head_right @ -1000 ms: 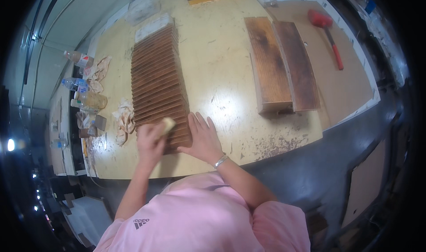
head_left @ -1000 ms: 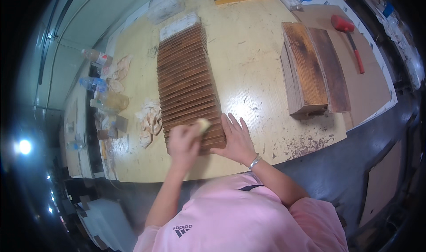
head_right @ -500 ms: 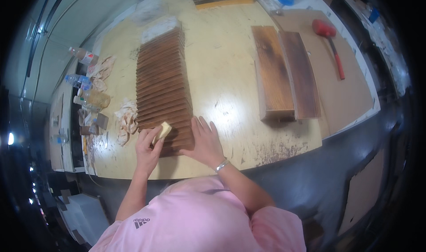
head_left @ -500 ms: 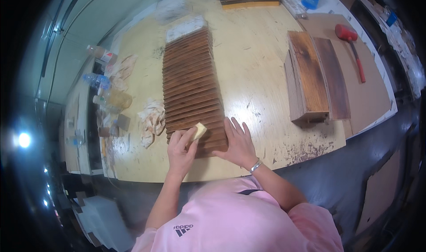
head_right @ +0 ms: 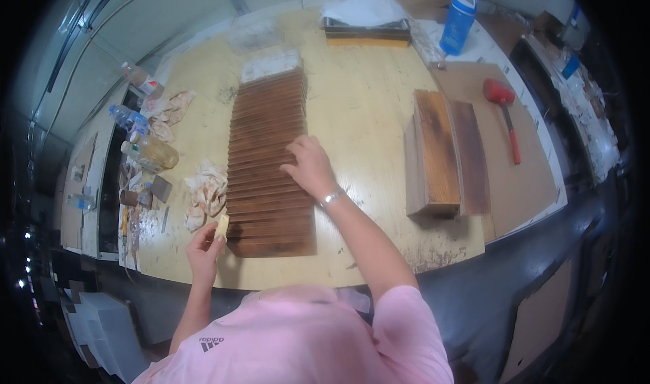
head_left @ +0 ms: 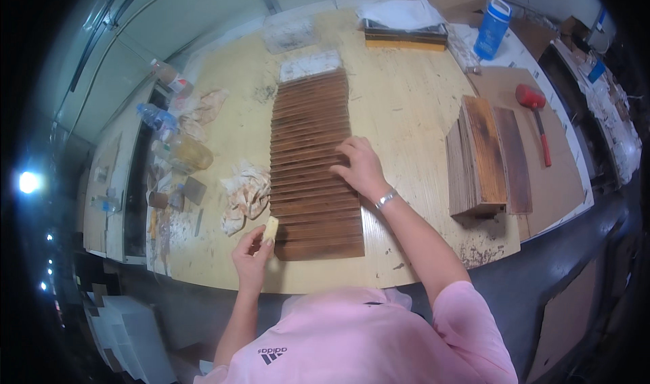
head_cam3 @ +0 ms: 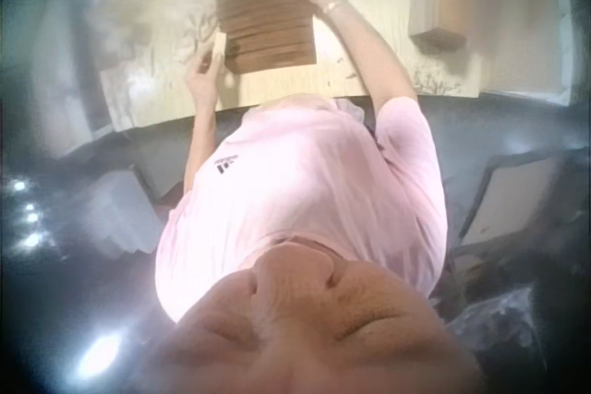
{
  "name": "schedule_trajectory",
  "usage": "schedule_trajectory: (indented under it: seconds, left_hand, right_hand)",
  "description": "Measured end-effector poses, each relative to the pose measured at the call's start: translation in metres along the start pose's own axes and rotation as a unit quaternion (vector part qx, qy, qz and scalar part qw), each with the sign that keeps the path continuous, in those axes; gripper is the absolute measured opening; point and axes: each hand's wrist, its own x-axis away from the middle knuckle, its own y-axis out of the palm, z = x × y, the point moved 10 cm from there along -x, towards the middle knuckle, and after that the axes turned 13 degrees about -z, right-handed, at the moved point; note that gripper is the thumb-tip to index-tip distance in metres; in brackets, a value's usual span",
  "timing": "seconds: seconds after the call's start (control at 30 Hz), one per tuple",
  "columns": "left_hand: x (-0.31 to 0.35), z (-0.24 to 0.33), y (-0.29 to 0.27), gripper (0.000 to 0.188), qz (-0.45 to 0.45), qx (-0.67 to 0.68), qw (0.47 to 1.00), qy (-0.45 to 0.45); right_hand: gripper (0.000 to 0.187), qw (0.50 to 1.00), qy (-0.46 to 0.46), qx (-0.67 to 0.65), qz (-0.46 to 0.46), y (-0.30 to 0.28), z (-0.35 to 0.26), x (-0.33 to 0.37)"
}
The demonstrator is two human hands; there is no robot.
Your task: The person applies a liquid from a container onto a small block using a cloth, then rubs the cloth-covered block along the surfaces and grooves of a series of stacked wooden slats.
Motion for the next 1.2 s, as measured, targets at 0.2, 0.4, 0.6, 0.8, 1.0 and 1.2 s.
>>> schedule_trajectory:
  seconds: [0.2, 0.4, 0.6, 0.8, 1.0, 1.2]
  left_hand:
    - [-0.006, 0.005, -0.026, 0.034, 0.023, -0.019, 0.999, 0.027]
    - [-0.001, -0.022, -0.053, 0.033, 0.059, 0.02, 0.998, 0.014]
    - [-0.005, -0.032, -0.049, 0.033, 0.045, 0.047, 0.998, -0.019]
    - [-0.03, -0.045, -0.041, 0.034, 0.067, 0.264, 0.96, -0.067]
    - [-0.039, -0.054, -0.033, 0.032, 0.066, 0.336, 0.934, -0.099]
    - [-0.033, -0.056, -0.035, 0.03, 0.06, 0.334, 0.934, -0.114]
  right_hand:
    - [0.042, 0.958, -0.04, 0.151, -0.24, 0.046, -0.018, -0.059]
    - [0.043, 0.941, -0.037, 0.144, -0.305, 0.057, -0.014, -0.071]
    - [0.035, 0.942, -0.039, 0.138, -0.304, 0.056, -0.013, -0.07]
    - [0.023, 0.969, 0.001, 0.08, -0.235, 0.046, -0.001, -0.07]
    - [0.058, 0.974, 0.0, 0.211, -0.077, 0.021, 0.007, -0.078]
    - [0.082, 0.982, 0.049, 0.156, -0.092, 0.029, 0.038, -0.074]
